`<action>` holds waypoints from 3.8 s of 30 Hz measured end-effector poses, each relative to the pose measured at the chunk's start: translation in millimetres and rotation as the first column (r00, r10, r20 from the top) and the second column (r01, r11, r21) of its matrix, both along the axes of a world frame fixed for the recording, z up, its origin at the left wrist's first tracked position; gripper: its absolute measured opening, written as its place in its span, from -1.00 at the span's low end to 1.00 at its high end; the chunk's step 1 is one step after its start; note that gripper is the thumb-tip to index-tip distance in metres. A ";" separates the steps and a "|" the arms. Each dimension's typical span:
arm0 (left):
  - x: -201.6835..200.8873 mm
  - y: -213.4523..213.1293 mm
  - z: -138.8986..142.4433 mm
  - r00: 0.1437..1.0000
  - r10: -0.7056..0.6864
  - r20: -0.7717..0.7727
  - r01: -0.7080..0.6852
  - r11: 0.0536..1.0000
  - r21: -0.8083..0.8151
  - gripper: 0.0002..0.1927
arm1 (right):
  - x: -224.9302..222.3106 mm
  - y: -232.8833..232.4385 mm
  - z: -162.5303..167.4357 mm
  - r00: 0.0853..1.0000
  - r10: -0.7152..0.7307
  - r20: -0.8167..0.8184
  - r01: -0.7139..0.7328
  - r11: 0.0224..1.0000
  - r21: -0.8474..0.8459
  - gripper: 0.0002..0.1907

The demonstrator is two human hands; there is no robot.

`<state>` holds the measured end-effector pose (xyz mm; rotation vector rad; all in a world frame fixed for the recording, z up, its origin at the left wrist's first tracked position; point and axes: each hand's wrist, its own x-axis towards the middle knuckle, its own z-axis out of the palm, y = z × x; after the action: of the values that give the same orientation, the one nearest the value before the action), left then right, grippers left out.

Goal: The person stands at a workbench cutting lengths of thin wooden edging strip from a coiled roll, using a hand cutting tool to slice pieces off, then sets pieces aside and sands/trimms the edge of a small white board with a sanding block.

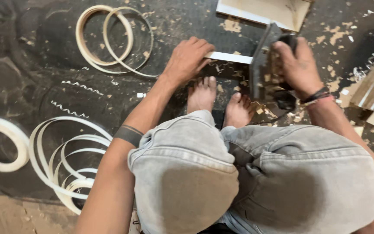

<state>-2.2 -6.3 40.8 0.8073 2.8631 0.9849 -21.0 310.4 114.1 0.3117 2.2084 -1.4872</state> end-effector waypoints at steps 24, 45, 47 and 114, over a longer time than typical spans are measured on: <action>-8.9 26.8 16.7 0.997 -0.036 0.067 0.041 0.996 -0.077 -0.76 | 188.0 282.5 -6.2 0.989 0.055 0.136 -0.144 0.534 0.833 -0.50; -2.2 22.6 12.3 0.992 0.042 0.120 -0.044 0.999 0.017 -0.77 | 23.7 64.8 -63.7 0.827 0.396 -0.399 -0.213 0.877 0.430 -0.78; -1.5 22.6 11.5 0.991 0.050 0.124 -0.055 0.998 0.031 -0.76 | 13.2 64.4 -54.4 0.790 0.503 -0.351 -0.340 0.835 0.432 -0.73; -18.4 36.8 -60.0 0.988 -0.115 -0.105 0.072 0.936 -0.344 -0.56 | -38.3 21.2 -85.9 0.830 0.552 0.083 -0.431 0.540 0.723 -0.38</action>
<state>-20.6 30.5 -19.2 0.9861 2.9385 0.4235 -59.3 331.7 28.3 -0.2172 2.6213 -0.2872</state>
